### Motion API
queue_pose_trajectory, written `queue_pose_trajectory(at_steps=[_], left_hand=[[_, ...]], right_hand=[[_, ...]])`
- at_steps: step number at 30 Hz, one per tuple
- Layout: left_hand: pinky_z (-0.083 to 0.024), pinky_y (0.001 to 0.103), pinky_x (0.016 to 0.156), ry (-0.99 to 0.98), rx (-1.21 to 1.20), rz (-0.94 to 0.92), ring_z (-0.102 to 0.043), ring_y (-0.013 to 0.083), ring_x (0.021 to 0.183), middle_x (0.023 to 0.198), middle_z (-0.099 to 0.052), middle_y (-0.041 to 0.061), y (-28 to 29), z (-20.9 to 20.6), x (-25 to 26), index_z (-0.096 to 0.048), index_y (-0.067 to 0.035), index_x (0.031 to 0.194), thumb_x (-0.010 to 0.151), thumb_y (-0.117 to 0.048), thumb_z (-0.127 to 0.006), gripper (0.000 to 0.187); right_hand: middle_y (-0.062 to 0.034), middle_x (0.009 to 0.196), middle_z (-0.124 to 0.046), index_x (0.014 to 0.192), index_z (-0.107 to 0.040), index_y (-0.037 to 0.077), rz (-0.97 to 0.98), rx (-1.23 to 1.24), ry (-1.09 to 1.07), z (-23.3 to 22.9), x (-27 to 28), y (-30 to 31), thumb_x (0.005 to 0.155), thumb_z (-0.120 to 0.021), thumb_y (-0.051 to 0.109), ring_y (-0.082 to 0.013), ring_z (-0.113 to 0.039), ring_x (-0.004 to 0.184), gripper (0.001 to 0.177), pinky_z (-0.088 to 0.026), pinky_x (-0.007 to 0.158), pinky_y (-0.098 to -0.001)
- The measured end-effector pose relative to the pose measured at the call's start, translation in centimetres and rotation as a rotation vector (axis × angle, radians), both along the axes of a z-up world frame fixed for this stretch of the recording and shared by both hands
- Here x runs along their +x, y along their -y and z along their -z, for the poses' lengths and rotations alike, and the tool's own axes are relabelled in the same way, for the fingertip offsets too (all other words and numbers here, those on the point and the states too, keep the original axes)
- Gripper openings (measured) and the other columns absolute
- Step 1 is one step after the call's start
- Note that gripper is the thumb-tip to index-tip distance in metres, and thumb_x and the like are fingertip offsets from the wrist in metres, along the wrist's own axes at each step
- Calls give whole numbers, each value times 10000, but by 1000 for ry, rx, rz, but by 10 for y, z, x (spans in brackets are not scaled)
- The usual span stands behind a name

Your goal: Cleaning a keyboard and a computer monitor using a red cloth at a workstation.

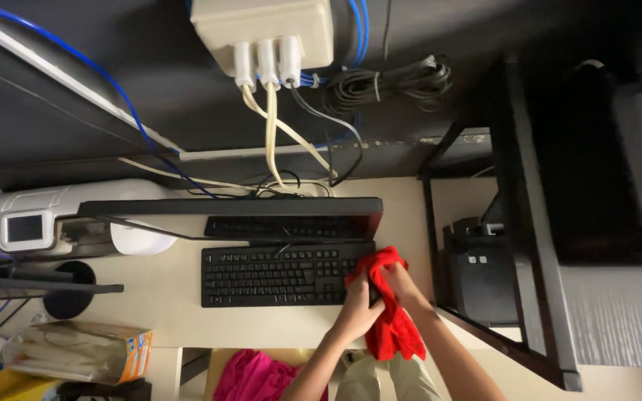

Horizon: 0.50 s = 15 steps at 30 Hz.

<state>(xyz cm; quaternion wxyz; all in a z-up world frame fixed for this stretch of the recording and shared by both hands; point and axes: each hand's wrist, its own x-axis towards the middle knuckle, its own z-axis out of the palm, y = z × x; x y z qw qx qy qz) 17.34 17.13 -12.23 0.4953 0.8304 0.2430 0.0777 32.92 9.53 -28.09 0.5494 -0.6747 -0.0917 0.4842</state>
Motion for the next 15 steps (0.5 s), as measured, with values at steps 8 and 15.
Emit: queue_pose_trajectory(at_steps=[8,15], left_hand=[[-379,469,1137,-66,-56,48,-485,463,1334,1416,-519,323,-13,34,30,-328,59,1514,875,-247,-747,823],[-485,431,1069,39,-296,-63,-608,398,1278,1350,-613,287,-25,51,60,-386,18,1498,908,-260,-733,739]], right_hand=[[-52,875,-696,953,-679,12,294,67,-168,56,60,-30,993,-578,114,-169,-638,772,149,-540,679,-357],[-186,851,-620,932,-590,-155,565,-220,254,49,50,17,1155,-579,116,-255,-543,777,352,-454,651,-435]])
